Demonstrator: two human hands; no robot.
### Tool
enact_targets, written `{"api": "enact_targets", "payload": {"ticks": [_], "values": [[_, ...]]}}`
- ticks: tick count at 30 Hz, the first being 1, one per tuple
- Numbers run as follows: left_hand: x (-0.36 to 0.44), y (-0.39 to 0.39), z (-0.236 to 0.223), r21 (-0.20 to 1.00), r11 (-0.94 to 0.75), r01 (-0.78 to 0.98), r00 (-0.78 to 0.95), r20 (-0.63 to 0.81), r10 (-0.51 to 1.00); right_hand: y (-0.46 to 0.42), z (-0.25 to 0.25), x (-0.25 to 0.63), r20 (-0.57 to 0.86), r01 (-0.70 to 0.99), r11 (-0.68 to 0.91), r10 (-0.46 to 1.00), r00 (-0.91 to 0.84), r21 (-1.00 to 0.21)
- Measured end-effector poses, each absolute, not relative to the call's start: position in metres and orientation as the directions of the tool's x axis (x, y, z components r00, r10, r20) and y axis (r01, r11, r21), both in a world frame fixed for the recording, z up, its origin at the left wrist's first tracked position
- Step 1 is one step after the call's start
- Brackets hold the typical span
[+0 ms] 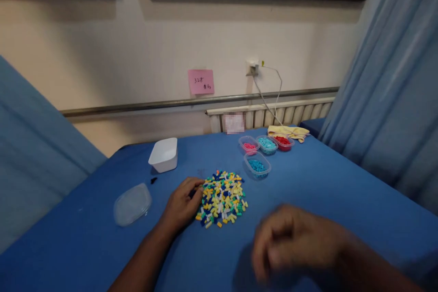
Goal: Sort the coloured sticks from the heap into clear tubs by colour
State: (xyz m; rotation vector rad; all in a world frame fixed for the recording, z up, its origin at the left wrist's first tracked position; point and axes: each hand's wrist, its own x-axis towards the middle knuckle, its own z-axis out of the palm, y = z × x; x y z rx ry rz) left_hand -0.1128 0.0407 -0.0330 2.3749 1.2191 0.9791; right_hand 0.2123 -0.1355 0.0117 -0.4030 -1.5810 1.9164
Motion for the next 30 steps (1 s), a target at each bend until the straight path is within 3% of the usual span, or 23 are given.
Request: {"api": "enact_targets", "payload": {"ticks": [1, 2, 3, 5, 7, 11, 19, 23, 26, 30], "values": [[-0.109, 0.038, -0.032, 0.535, -0.606, 0.588, 0.419, 0.439, 0.795, -0.117, 0.011, 0.223, 0.099, -0.120, 0.034, 0.800, -0.592, -0.992], [-0.105, 0.035, -0.030, 0.536, -0.624, 0.568, 0.440, 0.442, 0.781, -0.101, 0.009, 0.235, 0.113, 0.117, 0.156, 0.942, -0.315, -0.981], [-0.101, 0.031, -0.028, 0.534, -0.652, 0.539, 0.471, 0.450, 0.758, -0.085, 0.006, 0.248, 0.169, 0.373, 0.209, 0.976, -0.139, -0.904], [-0.092, 0.023, -0.022, 0.510, -0.726, 0.462, 0.568, 0.458, 0.684, -0.061, -0.004, 0.272, 0.292, 0.677, 0.232, 0.956, -0.027, -0.699], [-0.085, 0.016, -0.017, 0.465, -0.793, 0.394, 0.676, 0.437, 0.593, -0.045, -0.017, 0.288, 0.322, 0.796, 0.237, 0.945, -0.056, -0.557], [-0.080, 0.011, -0.014, 0.383, -0.848, 0.367, 0.770, 0.386, 0.507, -0.024, -0.041, 0.296, 0.298, 0.844, 0.257, 0.947, -0.122, -0.471], [-0.091, 0.014, -0.023, 0.377, -0.828, 0.414, 0.693, 0.460, 0.555, -0.019, -0.054, 0.291, 0.334, 0.824, 0.316, 0.928, -0.165, -0.470], [-0.080, 0.005, -0.025, 0.342, -0.858, 0.382, 0.777, 0.384, 0.499, -0.013, -0.043, 0.276, 0.348, 0.799, 0.349, 0.919, -0.188, -0.490], [-0.071, 0.001, -0.026, 0.313, -0.888, 0.336, 0.842, 0.322, 0.432, 0.010, -0.033, 0.256, 0.358, 0.807, 0.337, 0.918, -0.169, -0.485], [-0.075, 0.005, -0.025, 0.296, -0.886, 0.358, 0.808, 0.377, 0.453, 0.056, -0.030, 0.225, 0.359, 0.845, 0.255, 0.930, -0.081, -0.470]]}}
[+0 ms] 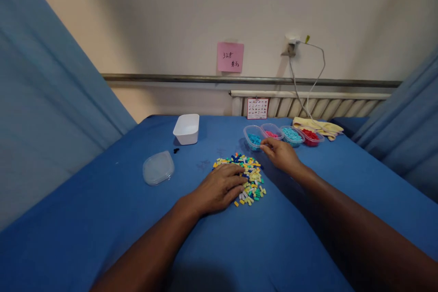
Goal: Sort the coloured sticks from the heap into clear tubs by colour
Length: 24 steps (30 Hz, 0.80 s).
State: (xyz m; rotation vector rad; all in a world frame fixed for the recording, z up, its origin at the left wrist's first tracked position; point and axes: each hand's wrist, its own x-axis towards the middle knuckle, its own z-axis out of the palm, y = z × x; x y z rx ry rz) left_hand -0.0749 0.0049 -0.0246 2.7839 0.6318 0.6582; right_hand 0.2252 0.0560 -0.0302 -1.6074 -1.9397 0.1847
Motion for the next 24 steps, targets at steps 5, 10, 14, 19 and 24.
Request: {"api": "enact_targets", "payload": {"ticks": [5, 10, 14, 19, 24], "values": [[-0.096, 0.017, -0.029, 0.285, -0.849, 0.445, 0.723, 0.446, 0.528, 0.093, -0.041, 0.197, 0.348, 0.878, 0.125, 0.936, 0.051, -0.463], [-0.108, 0.027, -0.037, 0.325, -0.745, 0.582, 0.567, 0.494, 0.659, 0.076, -0.046, 0.197, 0.367, 0.882, 0.140, 0.929, 0.039, -0.449], [-0.106, 0.024, -0.036, 0.362, -0.668, 0.650, 0.500, 0.457, 0.735, 0.042, -0.048, 0.193, 0.347, 0.828, 0.375, 0.907, -0.236, -0.416], [-0.097, 0.014, -0.032, 0.330, -0.674, 0.661, 0.563, 0.376, 0.736, -0.002, -0.051, 0.175, 0.255, 0.666, 0.619, 0.783, -0.567, -0.417], [-0.096, 0.011, -0.031, 0.325, -0.690, 0.647, 0.592, 0.356, 0.723, -0.027, -0.047, 0.179, 0.136, 0.686, 0.600, 0.785, -0.605, -0.411]]}}
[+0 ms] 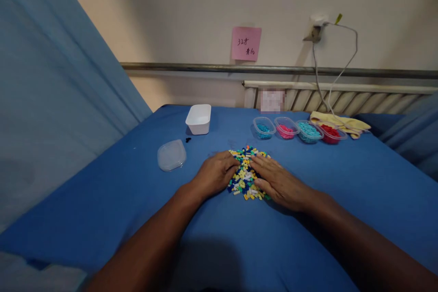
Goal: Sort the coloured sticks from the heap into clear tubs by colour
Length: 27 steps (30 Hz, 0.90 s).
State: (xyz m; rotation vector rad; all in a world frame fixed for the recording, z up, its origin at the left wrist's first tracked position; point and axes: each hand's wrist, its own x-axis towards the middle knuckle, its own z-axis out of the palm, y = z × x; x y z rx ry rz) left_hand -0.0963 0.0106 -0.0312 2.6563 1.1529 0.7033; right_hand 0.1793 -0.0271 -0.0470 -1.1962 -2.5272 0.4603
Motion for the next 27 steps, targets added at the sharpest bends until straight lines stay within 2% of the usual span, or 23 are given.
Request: {"api": "enact_targets", "payload": {"ticks": [3, 6, 12, 18, 27], "values": [[-0.100, 0.011, -0.028, 0.316, -0.675, 0.667, 0.583, 0.342, 0.737, -0.033, -0.042, 0.182, 0.057, 0.732, 0.557, 0.809, -0.585, -0.393], [-0.103, 0.010, -0.023, 0.299, -0.637, 0.710, 0.563, 0.301, 0.770, -0.039, -0.035, 0.177, 0.023, 0.700, 0.587, 0.773, -0.634, -0.407], [-0.108, 0.008, -0.014, 0.266, -0.631, 0.729, 0.591, 0.223, 0.775, -0.049, -0.029, 0.167, 0.060, 0.623, 0.675, 0.696, -0.716, -0.394], [-0.114, 0.003, -0.004, 0.291, -0.585, 0.757, 0.575, 0.129, 0.808, -0.049, -0.034, 0.170, 0.080, 0.621, 0.696, 0.686, -0.723, -0.360], [-0.112, -0.001, -0.002, 0.383, -0.664, 0.642, 0.660, 0.163, 0.733, -0.060, -0.038, 0.160, 0.161, 0.528, 0.787, 0.594, -0.788, -0.320]]}}
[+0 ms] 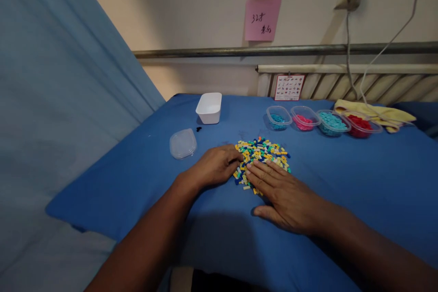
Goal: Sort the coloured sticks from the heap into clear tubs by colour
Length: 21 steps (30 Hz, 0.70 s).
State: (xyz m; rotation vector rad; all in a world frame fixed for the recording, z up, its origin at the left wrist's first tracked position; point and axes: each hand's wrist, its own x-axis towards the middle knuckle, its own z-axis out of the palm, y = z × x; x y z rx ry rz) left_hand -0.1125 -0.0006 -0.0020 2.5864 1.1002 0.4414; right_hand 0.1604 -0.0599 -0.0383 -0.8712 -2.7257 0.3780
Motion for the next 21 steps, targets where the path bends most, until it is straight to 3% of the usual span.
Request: {"api": "enact_targets", "payload": {"ticks": [8, 14, 19, 21], "values": [[-0.120, -0.005, 0.011, 0.559, -0.625, 0.545, 0.710, 0.089, 0.699, -0.066, -0.036, 0.160, 0.188, 0.472, 0.811, 0.553, -0.812, -0.346], [-0.129, -0.003, 0.009, 0.542, -0.634, 0.551, 0.734, 0.047, 0.678, -0.070, -0.029, 0.163, 0.206, 0.387, 0.843, 0.482, -0.852, -0.373], [-0.130, -0.002, 0.010, 0.478, -0.606, 0.636, 0.672, 0.044, 0.740, -0.051, -0.021, 0.196, 0.366, 0.532, 0.757, 0.651, -0.665, -0.380], [-0.128, -0.003, 0.011, 0.476, -0.615, 0.629, 0.685, 0.034, 0.728, -0.042, -0.019, 0.215, 0.368, 0.621, 0.680, 0.733, -0.572, -0.389]]}}
